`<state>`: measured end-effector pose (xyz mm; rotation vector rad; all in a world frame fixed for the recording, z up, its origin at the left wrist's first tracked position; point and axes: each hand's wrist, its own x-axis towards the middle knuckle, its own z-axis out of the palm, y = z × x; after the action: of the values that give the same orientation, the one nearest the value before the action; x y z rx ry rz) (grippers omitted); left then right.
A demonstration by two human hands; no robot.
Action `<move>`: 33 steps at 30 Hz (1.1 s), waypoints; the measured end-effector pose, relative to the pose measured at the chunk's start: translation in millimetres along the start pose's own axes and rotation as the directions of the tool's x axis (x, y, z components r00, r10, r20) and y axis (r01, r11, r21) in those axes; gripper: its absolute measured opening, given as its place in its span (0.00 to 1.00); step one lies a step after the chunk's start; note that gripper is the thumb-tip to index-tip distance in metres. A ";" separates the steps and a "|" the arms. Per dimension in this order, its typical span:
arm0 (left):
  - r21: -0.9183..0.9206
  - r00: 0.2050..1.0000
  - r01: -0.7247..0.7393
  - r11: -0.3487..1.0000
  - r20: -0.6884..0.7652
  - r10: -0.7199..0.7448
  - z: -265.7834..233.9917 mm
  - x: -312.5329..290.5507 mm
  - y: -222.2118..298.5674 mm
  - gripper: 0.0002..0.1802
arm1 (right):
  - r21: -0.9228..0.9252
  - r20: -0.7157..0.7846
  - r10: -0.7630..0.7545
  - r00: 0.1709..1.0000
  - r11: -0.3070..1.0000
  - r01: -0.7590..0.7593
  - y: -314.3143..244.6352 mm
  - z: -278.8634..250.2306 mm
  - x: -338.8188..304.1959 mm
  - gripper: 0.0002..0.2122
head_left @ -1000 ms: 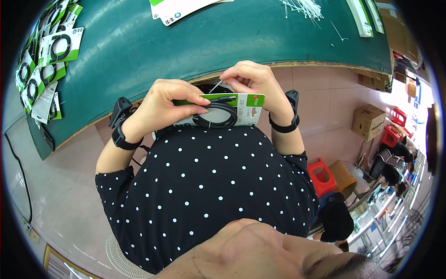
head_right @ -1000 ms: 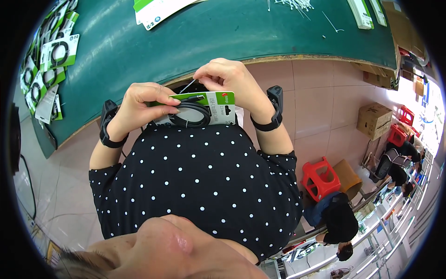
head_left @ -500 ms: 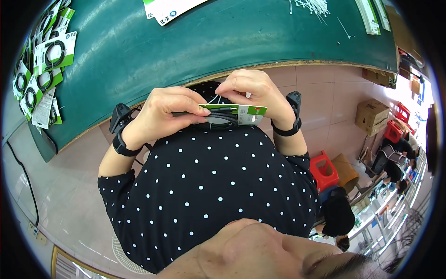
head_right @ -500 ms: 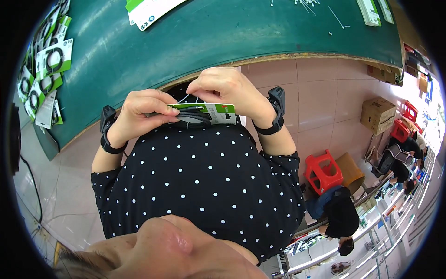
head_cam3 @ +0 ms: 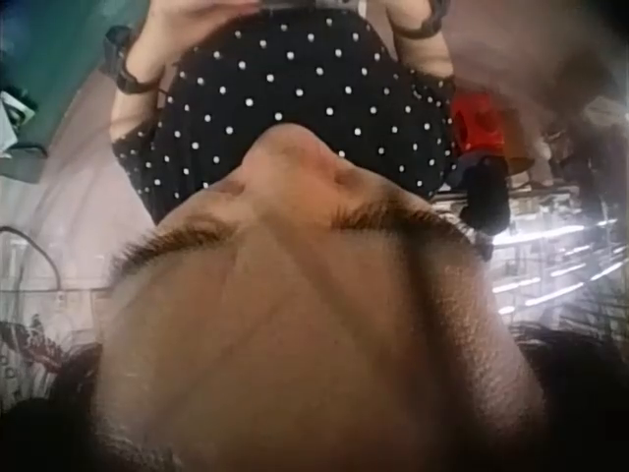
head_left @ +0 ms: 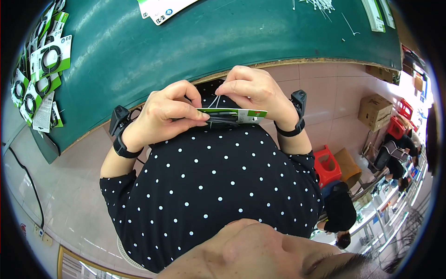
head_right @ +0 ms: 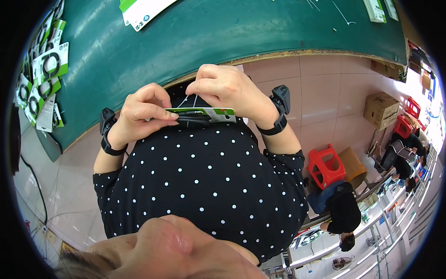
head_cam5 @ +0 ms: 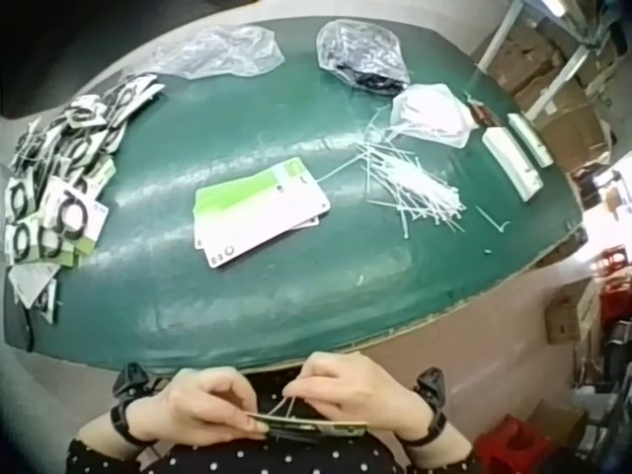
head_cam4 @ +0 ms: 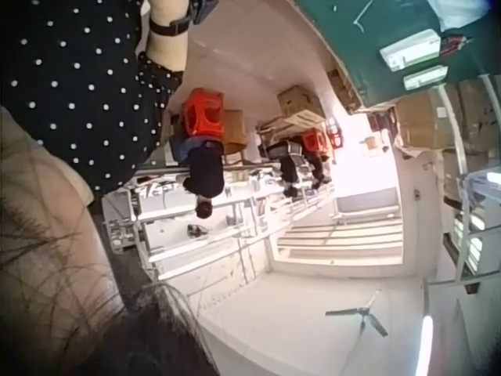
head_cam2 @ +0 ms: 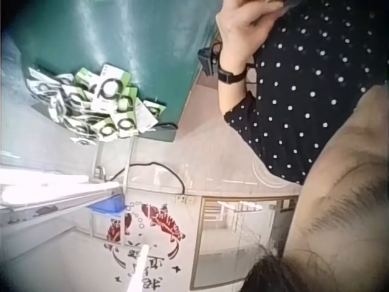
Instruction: The person packages a USB cable by placing it onto a cardboard backing, threading a plastic tie through the card and around the cable, and pulling the tie tight by hand. They then turn the package over to inspect it before placing it onto a pile of others on the table.
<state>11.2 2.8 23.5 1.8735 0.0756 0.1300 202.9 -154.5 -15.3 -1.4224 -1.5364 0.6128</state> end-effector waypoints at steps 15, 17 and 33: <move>0.038 0.997 -0.077 0.996 -0.015 0.078 -0.7 -1.1 -3.4 0.11 | 0.073 -0.027 -0.022 0.999 0.997 0.024 6.0 15.3 2.8 0.08; 0.039 0.997 -0.079 0.996 -0.013 0.080 -0.7 -1.4 -3.8 0.11 | 0.081 -0.057 -0.037 0.998 0.996 0.041 6.8 17.8 3.5 0.07; 0.020 0.994 -0.110 0.994 -0.018 0.110 -0.2 -5.9 -7.9 0.10 | 0.142 -0.197 0.092 0.976 0.988 -0.064 2.3 36.2 -4.5 0.08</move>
<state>5.4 4.7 15.8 1.8956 -0.0133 0.2243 172.3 -150.2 -34.7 -1.4016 -1.2607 0.5876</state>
